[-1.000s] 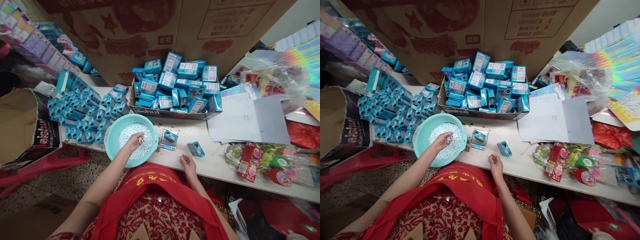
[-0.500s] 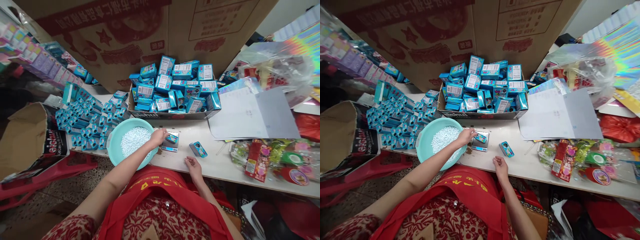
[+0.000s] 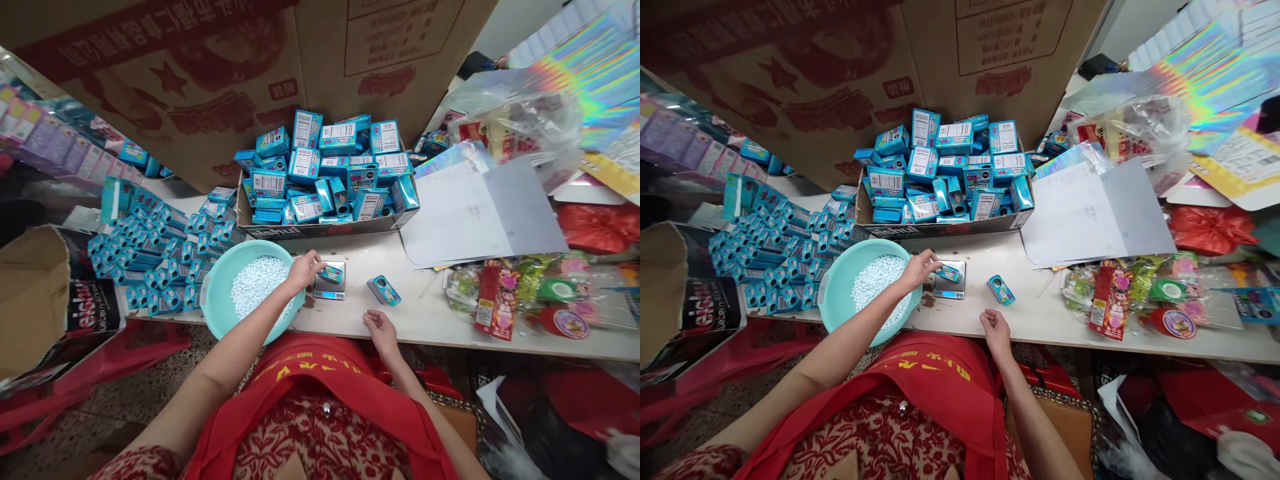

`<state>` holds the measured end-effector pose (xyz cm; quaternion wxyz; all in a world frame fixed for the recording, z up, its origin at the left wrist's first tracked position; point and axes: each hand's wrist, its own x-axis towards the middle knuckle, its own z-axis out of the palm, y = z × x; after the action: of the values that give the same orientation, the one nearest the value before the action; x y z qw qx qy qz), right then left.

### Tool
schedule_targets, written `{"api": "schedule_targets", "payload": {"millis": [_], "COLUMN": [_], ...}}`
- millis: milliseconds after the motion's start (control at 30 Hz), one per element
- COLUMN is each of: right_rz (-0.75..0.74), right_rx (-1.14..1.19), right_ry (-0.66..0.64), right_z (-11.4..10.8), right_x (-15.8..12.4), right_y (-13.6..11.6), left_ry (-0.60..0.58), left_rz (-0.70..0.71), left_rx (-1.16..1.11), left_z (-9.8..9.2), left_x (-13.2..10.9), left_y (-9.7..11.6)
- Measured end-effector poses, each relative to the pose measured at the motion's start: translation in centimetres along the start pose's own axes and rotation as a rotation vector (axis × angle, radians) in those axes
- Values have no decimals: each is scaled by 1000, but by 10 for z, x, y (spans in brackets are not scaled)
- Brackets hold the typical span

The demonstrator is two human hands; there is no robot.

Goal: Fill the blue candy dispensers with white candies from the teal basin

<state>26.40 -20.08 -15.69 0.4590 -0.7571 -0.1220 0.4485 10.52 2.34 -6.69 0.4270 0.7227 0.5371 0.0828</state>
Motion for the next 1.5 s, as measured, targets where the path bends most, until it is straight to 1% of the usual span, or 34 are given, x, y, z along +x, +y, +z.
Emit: {"api": "schedule_targets", "payload": {"millis": [67,133,233,300,367,433,500,600,700,800,933,1067,1133,1200,1233,1300,1367,1433,1500], "right_rz": [-2,-4,-3,-1,4,9,13,17,19,21,25,25,25,28,31,34,32,21,12], "right_rx": [-1,-2,-4,-6,-9,-12,-16,-22,-30,-33,-26,-14,-6,-1,0,-3,-15,-33,-57], "right_ry": [-5,-8,-10,-11,-14,-20,-29,-39,-43,-47,-49,-34,-24,-13,-7,1,1,-9,-21], "right_z": [0,-1,-3,-4,-5,-4,-4,-2,1,4,10,14,15,14,14,13,11,9,6], "right_x": [1,1,2,2,2,1,1,1,1,-1,-4,-7,-8,-8,-9,-9,-10,-11,-11], "right_y": [-1,-1,1,3,3,3,3,2,0,-2,-3,-2,0,3,4,4,4,2,1], "left_ry": [38,58,115,138,139,127,113,99,102,91,68,-30,-82,-91,-85,-63,-62,-114,-173], "left_rz": [-98,-227,-378,-449,-523,-589,-627,-619,-598,-565,-499,-406,-394,-359,-304,-158,-49,12,89], "left_rx": [-323,-618,-916,-1036,-1109,-1147,-1157,-1116,-1056,-1004,-949,-971,-932,-772,-646,-323,27,284,397], "left_z": [-6,-17,-40,-54,-62,-62,-57,-46,-37,-32,-31,-30,-27,-23,-20,-14,-6,3,11], "left_x": [-2,-6,-12,-18,-24,-31,-38,-47,-49,-46,-40,-37,-36,-33,-31,-27,-24,-21,-18], "left_y": [-5,-12,-28,-40,-52,-63,-70,-72,-67,-59,-47,-39,-37,-34,-31,-25,-17,-9,-5]}}
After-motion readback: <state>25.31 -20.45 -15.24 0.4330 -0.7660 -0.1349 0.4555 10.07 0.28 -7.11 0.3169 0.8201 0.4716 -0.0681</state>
